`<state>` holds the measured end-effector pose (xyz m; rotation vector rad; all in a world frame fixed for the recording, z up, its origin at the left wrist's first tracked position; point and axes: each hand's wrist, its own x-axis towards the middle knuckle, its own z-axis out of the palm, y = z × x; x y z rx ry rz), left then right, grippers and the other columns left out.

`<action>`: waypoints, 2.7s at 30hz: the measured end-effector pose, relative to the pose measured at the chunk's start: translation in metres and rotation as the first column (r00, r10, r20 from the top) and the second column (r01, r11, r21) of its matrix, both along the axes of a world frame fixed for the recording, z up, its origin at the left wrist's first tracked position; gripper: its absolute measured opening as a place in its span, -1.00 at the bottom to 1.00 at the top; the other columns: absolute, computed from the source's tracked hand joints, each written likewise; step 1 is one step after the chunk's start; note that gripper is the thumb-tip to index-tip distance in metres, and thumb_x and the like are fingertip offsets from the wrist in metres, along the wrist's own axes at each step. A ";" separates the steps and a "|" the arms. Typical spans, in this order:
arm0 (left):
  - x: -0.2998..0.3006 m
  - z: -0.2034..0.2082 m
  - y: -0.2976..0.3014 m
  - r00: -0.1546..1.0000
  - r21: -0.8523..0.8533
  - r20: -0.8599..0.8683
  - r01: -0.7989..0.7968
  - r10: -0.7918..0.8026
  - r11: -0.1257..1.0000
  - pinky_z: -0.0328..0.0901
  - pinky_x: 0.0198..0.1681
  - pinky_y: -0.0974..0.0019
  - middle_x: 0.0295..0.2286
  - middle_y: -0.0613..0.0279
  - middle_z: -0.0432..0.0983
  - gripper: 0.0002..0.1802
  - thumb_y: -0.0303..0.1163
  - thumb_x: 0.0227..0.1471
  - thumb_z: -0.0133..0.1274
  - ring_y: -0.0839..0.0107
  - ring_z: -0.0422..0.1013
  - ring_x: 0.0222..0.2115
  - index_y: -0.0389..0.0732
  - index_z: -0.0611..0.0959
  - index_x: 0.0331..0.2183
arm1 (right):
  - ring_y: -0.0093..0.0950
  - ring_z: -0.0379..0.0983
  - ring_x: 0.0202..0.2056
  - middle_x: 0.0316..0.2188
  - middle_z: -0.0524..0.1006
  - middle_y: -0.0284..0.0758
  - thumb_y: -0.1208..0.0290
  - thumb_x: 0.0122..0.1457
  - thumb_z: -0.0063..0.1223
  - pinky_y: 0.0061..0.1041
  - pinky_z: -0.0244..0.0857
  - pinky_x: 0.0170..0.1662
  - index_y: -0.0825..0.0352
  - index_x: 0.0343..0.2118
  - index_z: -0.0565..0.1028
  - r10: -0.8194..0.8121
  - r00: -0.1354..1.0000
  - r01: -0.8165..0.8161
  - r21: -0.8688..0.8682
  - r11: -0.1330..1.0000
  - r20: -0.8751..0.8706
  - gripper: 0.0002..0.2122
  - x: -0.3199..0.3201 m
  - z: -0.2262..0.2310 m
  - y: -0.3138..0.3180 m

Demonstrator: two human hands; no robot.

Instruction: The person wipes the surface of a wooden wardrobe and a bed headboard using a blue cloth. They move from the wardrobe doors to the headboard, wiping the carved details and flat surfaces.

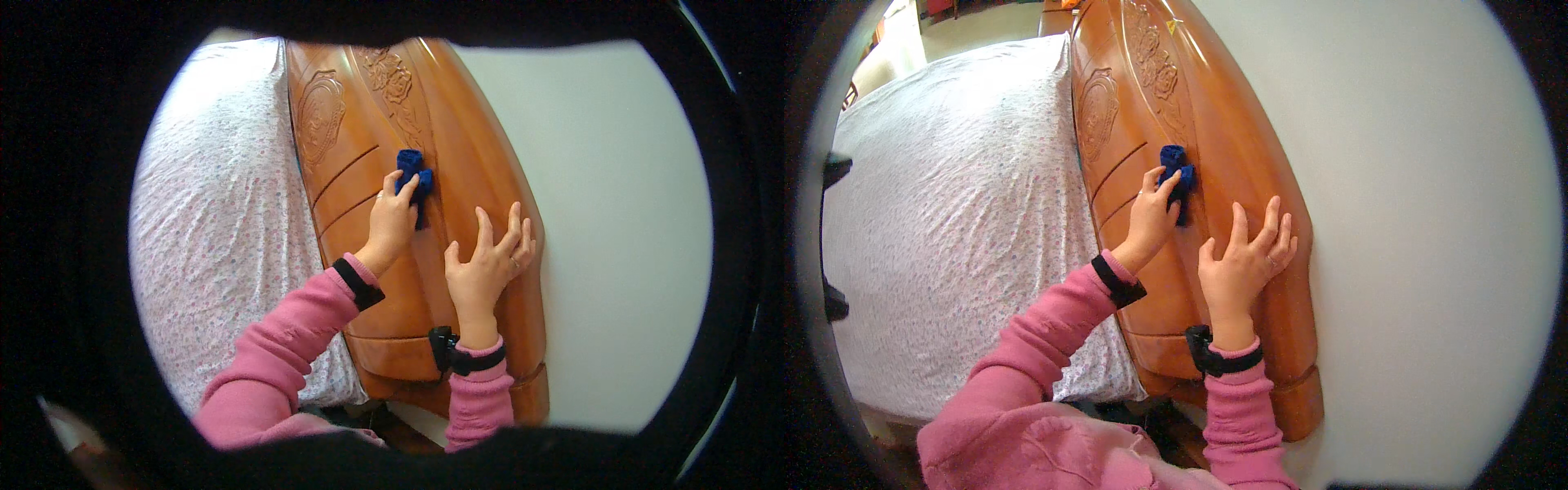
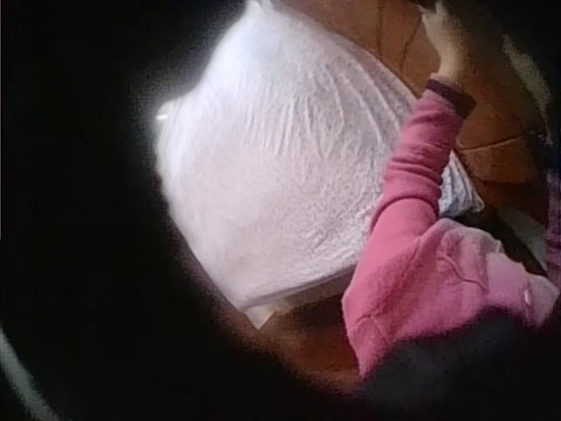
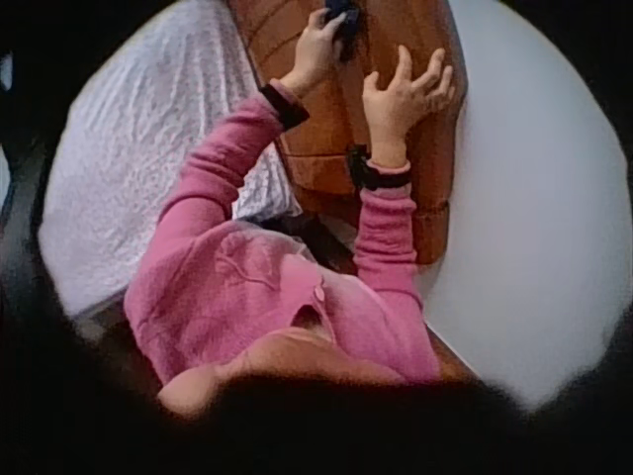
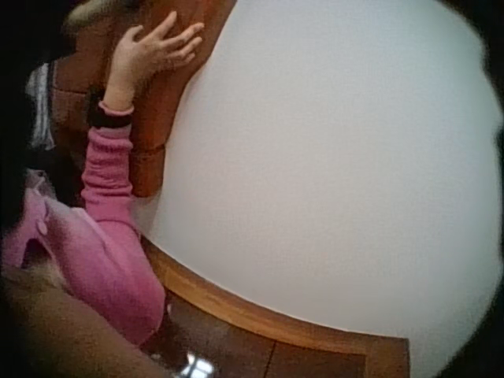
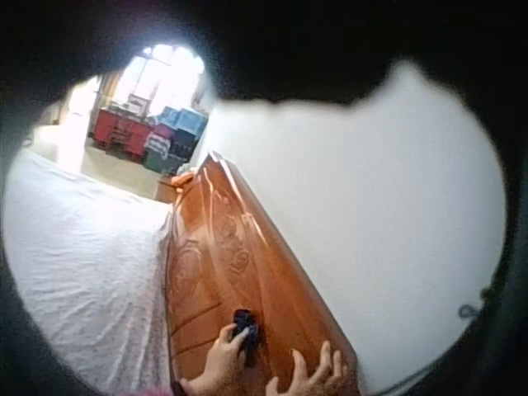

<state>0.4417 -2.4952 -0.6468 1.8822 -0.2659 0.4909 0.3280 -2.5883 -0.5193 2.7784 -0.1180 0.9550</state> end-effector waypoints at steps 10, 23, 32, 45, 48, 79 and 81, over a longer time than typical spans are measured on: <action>0.042 -0.005 0.015 0.999 0.032 -0.022 0.024 -0.023 0.999 0.44 0.09 -0.04 0.21 -0.15 0.33 -0.32 -0.58 -0.04 0.24 -0.21 0.49 0.02 -0.11 0.59 0.18 | 0.08 -0.22 0.51 0.47 0.05 -0.08 0.44 0.09 0.30 0.32 -0.32 0.46 0.14 0.21 0.49 0.148 0.989 -0.144 0.186 0.972 -0.010 -0.45 0.005 -0.013 0.037; 0.180 -0.041 0.055 0.996 0.091 0.017 -0.084 0.083 0.992 0.42 0.14 0.04 0.19 -0.04 0.40 -0.35 -0.49 -0.01 0.25 -0.10 0.46 0.10 -0.05 0.62 0.17 | 0.11 -0.18 0.50 0.45 0.09 -0.05 0.47 0.14 0.21 0.28 -0.24 0.46 0.20 0.16 0.52 0.298 0.941 -0.217 0.394 0.893 -0.158 -0.54 0.032 -0.067 0.048; 0.231 -0.061 0.071 0.989 0.157 -0.056 -0.124 0.134 0.980 0.42 0.14 0.07 0.15 0.04 0.50 -0.40 -0.37 0.02 0.27 -0.02 0.51 0.07 -0.08 0.66 0.15 | 0.08 -0.15 0.50 0.44 0.14 -0.08 0.49 0.14 0.20 0.25 -0.23 0.47 0.20 0.15 0.54 0.349 0.921 -0.235 0.464 0.854 -0.175 -0.55 0.023 -0.083 0.039; 0.119 -0.069 0.043 0.991 0.228 -0.015 -0.130 0.137 0.965 0.49 -0.04 -0.04 0.11 -0.03 0.42 -0.37 -0.42 -0.02 0.26 -0.10 0.55 -0.10 -0.07 0.58 0.14 | 0.03 0.03 0.45 0.36 0.28 -0.13 0.52 0.19 0.14 0.16 -0.13 0.47 0.19 0.14 0.55 0.369 0.923 -0.276 0.477 0.835 -0.111 -0.58 -0.003 -0.083 0.034; 0.084 -0.073 0.031 0.985 0.206 0.055 -0.170 0.162 0.964 0.51 -0.06 -0.01 0.10 -0.09 0.43 -0.28 -0.48 -0.01 0.20 -0.11 0.54 -0.10 -0.01 0.52 0.24 | -0.01 0.05 0.45 0.34 0.32 -0.14 0.56 0.16 0.15 0.14 -0.15 0.48 0.19 0.12 0.56 0.383 0.919 -0.287 0.505 0.814 -0.095 -0.58 -0.004 -0.086 0.036; 0.131 -0.144 0.046 0.899 0.180 -0.018 -0.427 0.437 0.886 0.48 -0.03 0.04 0.14 -0.02 0.54 -0.61 -0.25 0.27 0.15 -0.08 0.58 -0.15 -0.01 0.71 0.10 | -0.07 0.18 0.40 0.27 0.40 -0.21 0.57 0.18 0.12 0.11 -0.04 0.45 0.22 0.10 0.56 0.416 0.896 -0.289 0.505 0.813 -0.156 -0.61 0.013 -0.110 0.037; 0.131 -0.158 0.050 0.896 0.164 -0.049 -0.428 0.440 0.889 0.48 -0.03 0.03 0.15 -0.02 0.54 -0.61 -0.25 0.27 0.15 -0.08 0.58 -0.14 -0.02 0.71 0.11 | -0.07 0.19 0.40 0.27 0.41 -0.21 0.57 0.18 0.12 0.11 -0.03 0.45 0.22 0.09 0.56 0.418 0.894 -0.291 0.502 0.814 -0.159 -0.61 0.013 -0.112 0.036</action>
